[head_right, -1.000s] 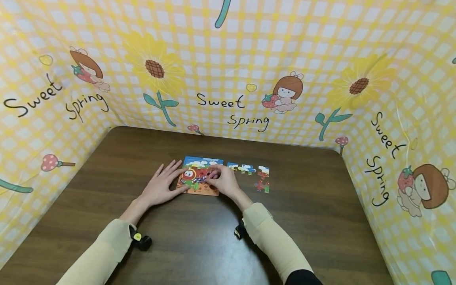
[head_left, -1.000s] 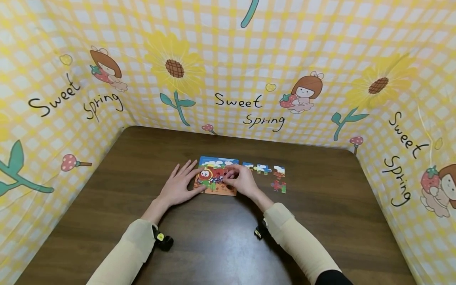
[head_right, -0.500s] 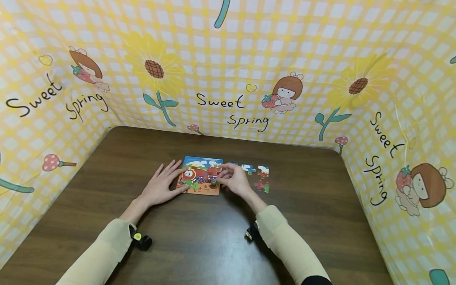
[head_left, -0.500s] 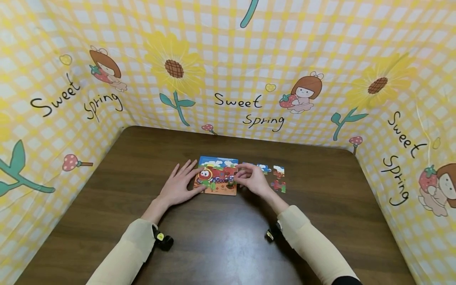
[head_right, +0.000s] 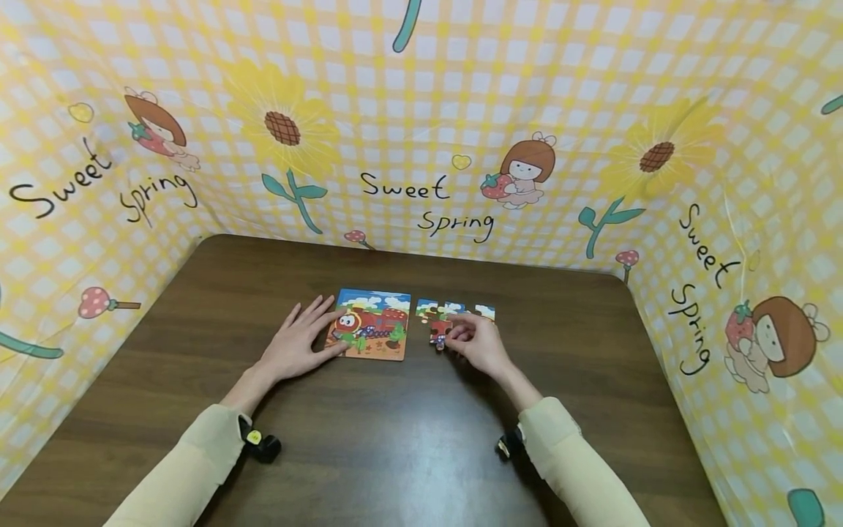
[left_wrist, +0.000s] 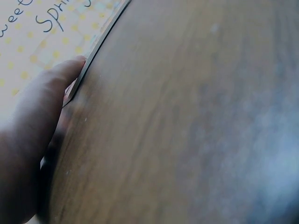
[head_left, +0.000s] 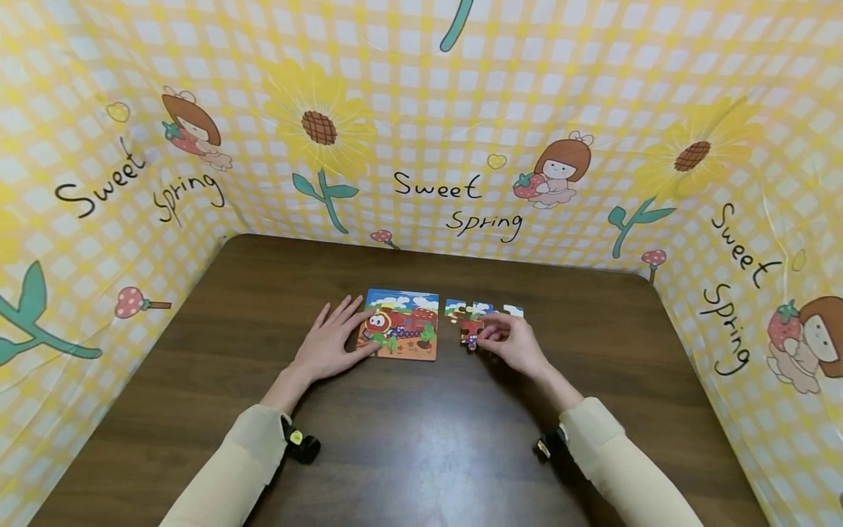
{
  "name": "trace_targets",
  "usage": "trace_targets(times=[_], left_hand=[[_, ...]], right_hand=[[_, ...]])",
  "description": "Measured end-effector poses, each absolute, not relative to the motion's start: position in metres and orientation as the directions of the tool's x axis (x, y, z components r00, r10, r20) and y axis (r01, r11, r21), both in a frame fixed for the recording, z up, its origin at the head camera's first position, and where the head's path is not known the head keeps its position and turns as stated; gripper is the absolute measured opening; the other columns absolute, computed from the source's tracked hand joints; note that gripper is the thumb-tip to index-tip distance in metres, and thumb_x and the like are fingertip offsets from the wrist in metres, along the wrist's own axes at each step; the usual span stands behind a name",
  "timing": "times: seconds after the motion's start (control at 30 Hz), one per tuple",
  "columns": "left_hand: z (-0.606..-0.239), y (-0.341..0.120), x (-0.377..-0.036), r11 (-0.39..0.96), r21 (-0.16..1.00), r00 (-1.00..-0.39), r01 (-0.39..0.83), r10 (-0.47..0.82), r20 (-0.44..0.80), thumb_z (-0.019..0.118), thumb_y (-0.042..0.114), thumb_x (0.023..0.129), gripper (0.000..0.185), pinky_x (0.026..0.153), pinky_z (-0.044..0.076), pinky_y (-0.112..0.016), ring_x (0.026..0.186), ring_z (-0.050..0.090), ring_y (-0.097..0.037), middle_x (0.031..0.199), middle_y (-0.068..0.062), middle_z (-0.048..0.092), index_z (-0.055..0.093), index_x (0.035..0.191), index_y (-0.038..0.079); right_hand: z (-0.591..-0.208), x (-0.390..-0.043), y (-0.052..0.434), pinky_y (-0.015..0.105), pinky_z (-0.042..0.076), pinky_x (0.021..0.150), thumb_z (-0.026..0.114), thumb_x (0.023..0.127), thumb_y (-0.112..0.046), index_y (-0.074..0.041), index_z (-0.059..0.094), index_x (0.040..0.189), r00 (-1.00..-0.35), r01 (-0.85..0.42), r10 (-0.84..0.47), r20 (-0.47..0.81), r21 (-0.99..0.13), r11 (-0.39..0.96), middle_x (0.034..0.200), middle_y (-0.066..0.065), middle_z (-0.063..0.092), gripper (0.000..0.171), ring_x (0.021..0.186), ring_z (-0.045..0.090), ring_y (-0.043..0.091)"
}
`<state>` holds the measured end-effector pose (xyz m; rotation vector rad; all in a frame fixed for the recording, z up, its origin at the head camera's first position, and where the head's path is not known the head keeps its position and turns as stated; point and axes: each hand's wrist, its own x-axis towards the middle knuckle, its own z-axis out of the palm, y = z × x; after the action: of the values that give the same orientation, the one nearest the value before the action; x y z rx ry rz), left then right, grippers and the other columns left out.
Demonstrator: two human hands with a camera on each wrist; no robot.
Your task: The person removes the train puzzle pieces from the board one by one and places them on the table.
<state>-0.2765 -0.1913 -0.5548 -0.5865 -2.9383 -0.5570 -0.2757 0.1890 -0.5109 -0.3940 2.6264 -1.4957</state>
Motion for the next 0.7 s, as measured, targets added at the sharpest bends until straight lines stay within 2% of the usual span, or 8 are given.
trace_targets(times=[0.17,0.7], left_hand=[[-0.555,-0.191,-0.277,0.86,0.333,-0.922,0.387,0.352,0.162,0.048,0.078,0.084,0.078,0.123,0.007,-0.058,0.154,0.017,-0.026,0.164,-0.001,0.023,0.036,0.15,0.038],[-0.555,-0.19,-0.276,0.864,0.326,-0.923,0.384,0.348,0.164,0.049,0.076,0.084,0.078,0.123,0.007,-0.058,0.154,0.018,-0.027,0.164,-0.002,0.023,0.036,0.15,0.036]], right_hand=[[-0.512,-0.272,0.203,0.019,0.051,0.061,0.076,0.082,-0.004,-0.001,0.067,0.12,-0.958,-0.214,-0.279,0.065,-0.809,0.547,0.086,0.013,0.074,0.039,0.072,0.066,0.014],[-0.514,-0.273,0.214,0.02,0.051,0.064,0.076,0.083,-0.007,-0.001,0.067,0.119,-0.943,-0.266,-0.324,0.076,-0.758,0.596,0.084,0.009,0.073,0.038,0.073,0.065,0.013]])
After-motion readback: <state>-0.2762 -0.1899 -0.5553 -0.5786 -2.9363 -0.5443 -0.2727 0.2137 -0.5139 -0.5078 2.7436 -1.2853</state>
